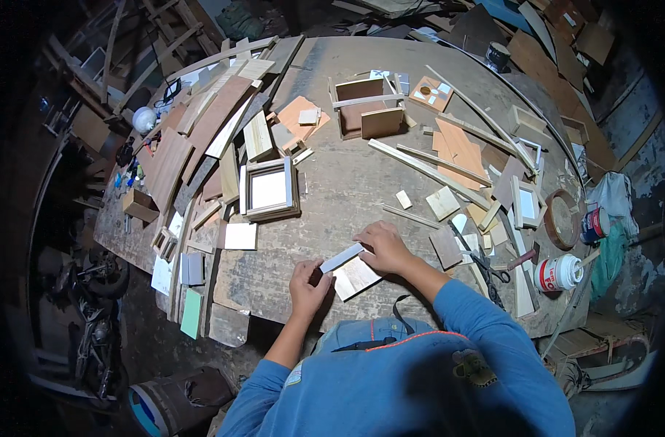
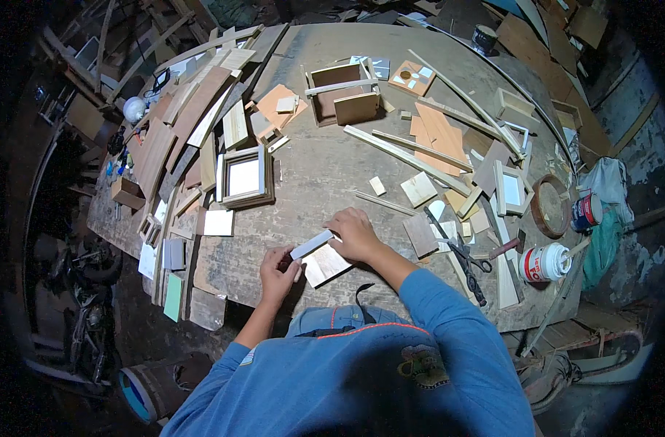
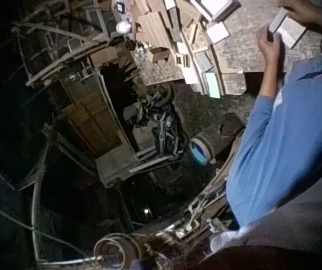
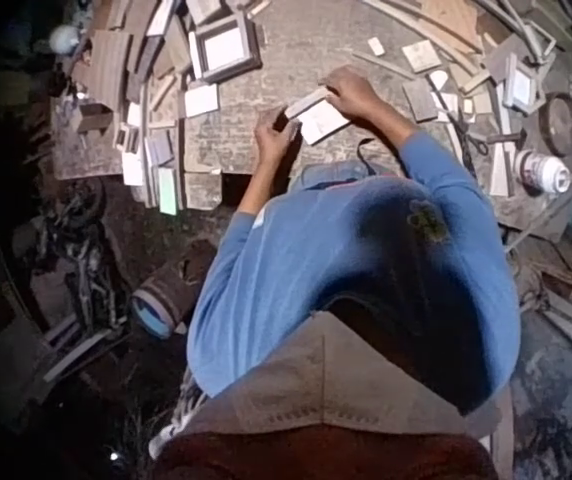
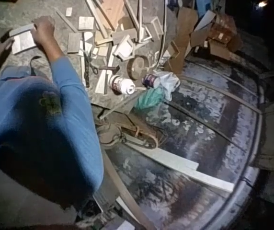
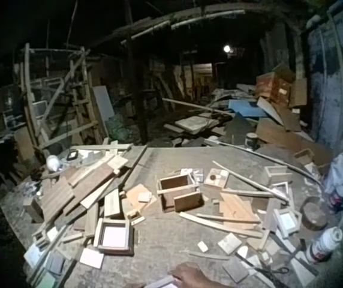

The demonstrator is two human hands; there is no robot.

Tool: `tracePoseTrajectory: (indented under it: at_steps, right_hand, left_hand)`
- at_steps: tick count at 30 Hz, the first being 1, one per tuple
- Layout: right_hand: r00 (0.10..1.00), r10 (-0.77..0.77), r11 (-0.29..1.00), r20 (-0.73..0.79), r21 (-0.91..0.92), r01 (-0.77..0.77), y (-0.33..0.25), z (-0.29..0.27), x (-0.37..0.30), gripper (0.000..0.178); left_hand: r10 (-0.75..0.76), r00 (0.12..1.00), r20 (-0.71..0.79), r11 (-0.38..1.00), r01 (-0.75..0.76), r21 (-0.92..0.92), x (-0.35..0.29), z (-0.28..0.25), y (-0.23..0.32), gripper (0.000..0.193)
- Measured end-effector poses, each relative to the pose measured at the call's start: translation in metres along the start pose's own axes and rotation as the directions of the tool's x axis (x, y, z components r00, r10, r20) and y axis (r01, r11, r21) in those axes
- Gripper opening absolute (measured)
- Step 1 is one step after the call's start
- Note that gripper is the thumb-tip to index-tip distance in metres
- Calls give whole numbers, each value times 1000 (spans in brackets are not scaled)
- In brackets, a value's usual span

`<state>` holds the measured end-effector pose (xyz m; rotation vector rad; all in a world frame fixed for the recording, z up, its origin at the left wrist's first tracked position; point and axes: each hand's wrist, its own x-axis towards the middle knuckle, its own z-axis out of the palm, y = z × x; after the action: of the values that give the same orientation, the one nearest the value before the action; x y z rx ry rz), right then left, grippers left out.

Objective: Assembling small wooden pieces and checking their fit to construct a box or frame on a workbench.

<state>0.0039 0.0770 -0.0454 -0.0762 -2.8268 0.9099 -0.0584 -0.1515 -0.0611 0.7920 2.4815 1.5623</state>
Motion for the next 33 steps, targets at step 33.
tracePoseTrajectory:
  at_steps: [33]
  right_hand:
    - [994, -8, 996, 105, -88, 18, 1, 7, 6, 26]
  left_hand:
    - [18, 999, 42, 988, -24, 149, 4, 3, -7, 23]
